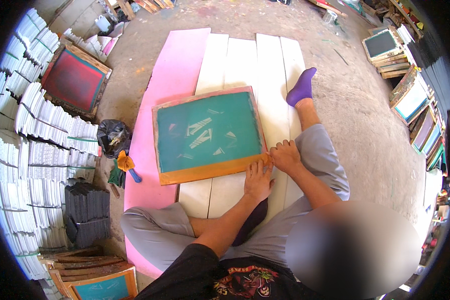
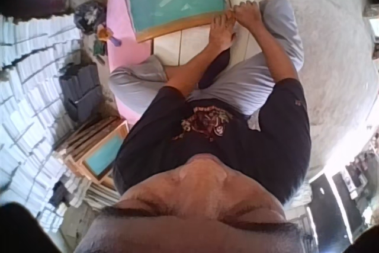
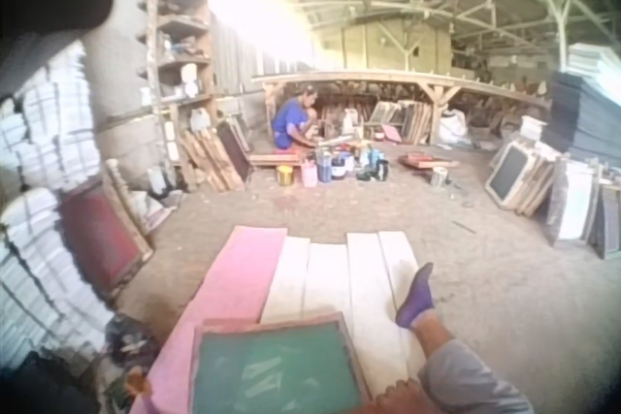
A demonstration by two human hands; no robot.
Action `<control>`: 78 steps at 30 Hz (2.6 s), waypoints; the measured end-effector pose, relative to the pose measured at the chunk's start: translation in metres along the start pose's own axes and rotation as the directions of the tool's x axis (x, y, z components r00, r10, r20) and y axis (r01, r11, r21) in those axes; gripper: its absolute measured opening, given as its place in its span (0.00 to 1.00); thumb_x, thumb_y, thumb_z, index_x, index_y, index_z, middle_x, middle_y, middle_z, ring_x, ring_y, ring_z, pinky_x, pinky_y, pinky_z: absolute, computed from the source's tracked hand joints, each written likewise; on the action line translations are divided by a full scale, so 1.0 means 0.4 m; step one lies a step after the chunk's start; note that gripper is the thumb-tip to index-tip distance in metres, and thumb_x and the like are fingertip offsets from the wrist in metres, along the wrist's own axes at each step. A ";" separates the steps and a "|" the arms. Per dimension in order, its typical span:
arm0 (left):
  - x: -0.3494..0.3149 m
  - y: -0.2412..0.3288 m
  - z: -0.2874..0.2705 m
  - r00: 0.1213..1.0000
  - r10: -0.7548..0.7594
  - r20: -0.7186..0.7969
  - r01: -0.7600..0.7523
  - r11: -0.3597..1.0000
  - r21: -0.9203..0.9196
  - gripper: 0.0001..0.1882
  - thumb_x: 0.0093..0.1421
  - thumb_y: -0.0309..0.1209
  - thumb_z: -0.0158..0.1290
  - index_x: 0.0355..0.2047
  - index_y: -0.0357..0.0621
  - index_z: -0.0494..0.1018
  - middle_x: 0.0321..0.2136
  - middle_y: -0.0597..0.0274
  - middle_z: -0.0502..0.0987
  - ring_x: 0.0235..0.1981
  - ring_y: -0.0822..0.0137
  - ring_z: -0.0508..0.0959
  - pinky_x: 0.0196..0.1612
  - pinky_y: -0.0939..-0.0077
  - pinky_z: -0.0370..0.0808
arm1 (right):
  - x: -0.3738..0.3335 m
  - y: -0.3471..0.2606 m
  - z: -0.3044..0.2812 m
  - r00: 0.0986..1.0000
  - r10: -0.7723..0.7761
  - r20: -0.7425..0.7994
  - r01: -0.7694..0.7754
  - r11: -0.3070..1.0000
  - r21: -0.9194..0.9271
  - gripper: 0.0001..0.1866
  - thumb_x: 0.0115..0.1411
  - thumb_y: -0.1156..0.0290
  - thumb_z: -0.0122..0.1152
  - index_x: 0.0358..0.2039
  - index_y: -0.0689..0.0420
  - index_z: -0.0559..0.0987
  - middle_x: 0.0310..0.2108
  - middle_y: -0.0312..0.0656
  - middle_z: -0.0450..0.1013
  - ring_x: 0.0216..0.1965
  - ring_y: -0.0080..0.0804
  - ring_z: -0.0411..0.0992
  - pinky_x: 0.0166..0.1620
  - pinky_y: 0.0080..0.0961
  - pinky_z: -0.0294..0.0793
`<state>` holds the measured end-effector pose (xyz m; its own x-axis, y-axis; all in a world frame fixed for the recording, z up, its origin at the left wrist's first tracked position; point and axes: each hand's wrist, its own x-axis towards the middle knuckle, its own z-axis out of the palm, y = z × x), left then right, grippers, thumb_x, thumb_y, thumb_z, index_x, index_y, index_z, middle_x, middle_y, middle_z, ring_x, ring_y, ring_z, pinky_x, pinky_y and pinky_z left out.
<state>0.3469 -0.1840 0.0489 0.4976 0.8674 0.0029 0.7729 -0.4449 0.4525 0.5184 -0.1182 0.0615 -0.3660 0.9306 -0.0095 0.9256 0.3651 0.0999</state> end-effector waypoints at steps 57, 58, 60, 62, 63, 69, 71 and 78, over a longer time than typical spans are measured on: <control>-0.075 -0.134 0.030 0.988 -0.037 -0.150 -0.009 0.955 -0.297 0.30 0.65 0.43 0.55 0.64 0.46 0.65 0.60 0.47 0.68 0.62 0.45 0.67 0.63 0.47 0.64 | 0.563 -0.823 -0.112 0.797 -0.559 0.230 -0.165 0.164 0.973 0.19 0.61 0.76 0.60 0.53 0.63 0.73 0.34 0.40 0.76 0.35 0.30 0.77 0.39 0.28 0.79; -0.067 -0.114 0.043 0.991 -0.022 -0.133 -0.017 0.960 -0.281 0.30 0.65 0.44 0.55 0.64 0.46 0.65 0.60 0.47 0.68 0.61 0.45 0.67 0.63 0.47 0.64 | 0.544 -0.755 -0.134 0.827 -0.481 0.291 -0.272 0.110 0.956 0.17 0.60 0.74 0.61 0.49 0.63 0.74 0.33 0.39 0.76 0.34 0.30 0.77 0.38 0.27 0.78; -0.046 -0.088 0.061 0.997 -0.011 -0.071 -0.006 0.973 -0.232 0.30 0.65 0.44 0.55 0.64 0.46 0.65 0.60 0.47 0.68 0.61 0.45 0.67 0.63 0.47 0.64 | 0.493 -0.601 -0.184 0.851 -0.308 0.425 -0.460 -0.045 0.887 0.13 0.59 0.71 0.64 0.42 0.62 0.75 0.32 0.39 0.75 0.31 0.29 0.76 0.36 0.24 0.77; -0.025 -0.061 0.076 1.000 -0.007 -0.015 0.004 0.986 -0.166 0.31 0.65 0.44 0.55 0.64 0.46 0.65 0.61 0.46 0.68 0.61 0.44 0.67 0.63 0.46 0.65 | 0.434 -0.434 -0.173 0.875 -0.120 0.469 -0.472 0.001 0.882 0.15 0.57 0.65 0.66 0.38 0.62 0.77 0.33 0.43 0.77 0.31 0.34 0.77 0.37 0.31 0.77; -0.010 -0.049 0.093 0.999 0.033 -0.005 -0.034 0.991 -0.132 0.31 0.65 0.45 0.55 0.64 0.47 0.65 0.61 0.46 0.68 0.61 0.44 0.67 0.63 0.46 0.65 | 0.385 -0.331 -0.164 0.872 0.015 0.490 -0.490 0.006 0.872 0.17 0.56 0.61 0.68 0.36 0.62 0.77 0.34 0.44 0.78 0.31 0.36 0.77 0.37 0.35 0.78; 0.013 -0.008 0.052 0.989 0.089 -0.122 -0.086 0.996 0.024 0.37 0.59 0.44 0.58 0.68 0.52 0.64 0.60 0.43 0.67 0.60 0.43 0.66 0.62 0.48 0.64 | 0.100 -0.011 -0.255 0.708 0.549 0.444 -0.704 0.604 0.375 0.28 0.52 0.50 0.72 0.43 0.59 0.78 0.37 0.54 0.75 0.42 0.55 0.78 0.42 0.47 0.77; 0.013 -0.013 0.027 0.995 0.062 -0.072 -0.057 0.996 0.067 0.37 0.59 0.45 0.58 0.68 0.55 0.64 0.60 0.42 0.67 0.59 0.44 0.67 0.62 0.47 0.63 | 0.032 0.004 -0.190 0.705 0.603 0.375 -0.710 0.594 0.378 0.30 0.51 0.47 0.72 0.44 0.58 0.79 0.42 0.55 0.75 0.46 0.57 0.77 0.45 0.49 0.77; 0.111 -0.074 -0.024 0.997 0.070 0.036 -0.065 0.990 -0.127 0.28 0.61 0.43 0.59 0.61 0.55 0.71 0.53 0.44 0.73 0.55 0.42 0.72 0.56 0.46 0.69 | -0.062 0.005 -0.122 0.655 0.707 0.266 -0.719 0.476 0.506 0.33 0.49 0.51 0.77 0.51 0.54 0.77 0.48 0.49 0.73 0.47 0.54 0.77 0.49 0.47 0.77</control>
<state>0.3426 -0.1302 0.0443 0.5646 0.8254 0.0027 0.6823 -0.4686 0.5612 0.5246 -0.1421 0.1106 0.4408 0.8751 -0.1999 0.7526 -0.4817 -0.4489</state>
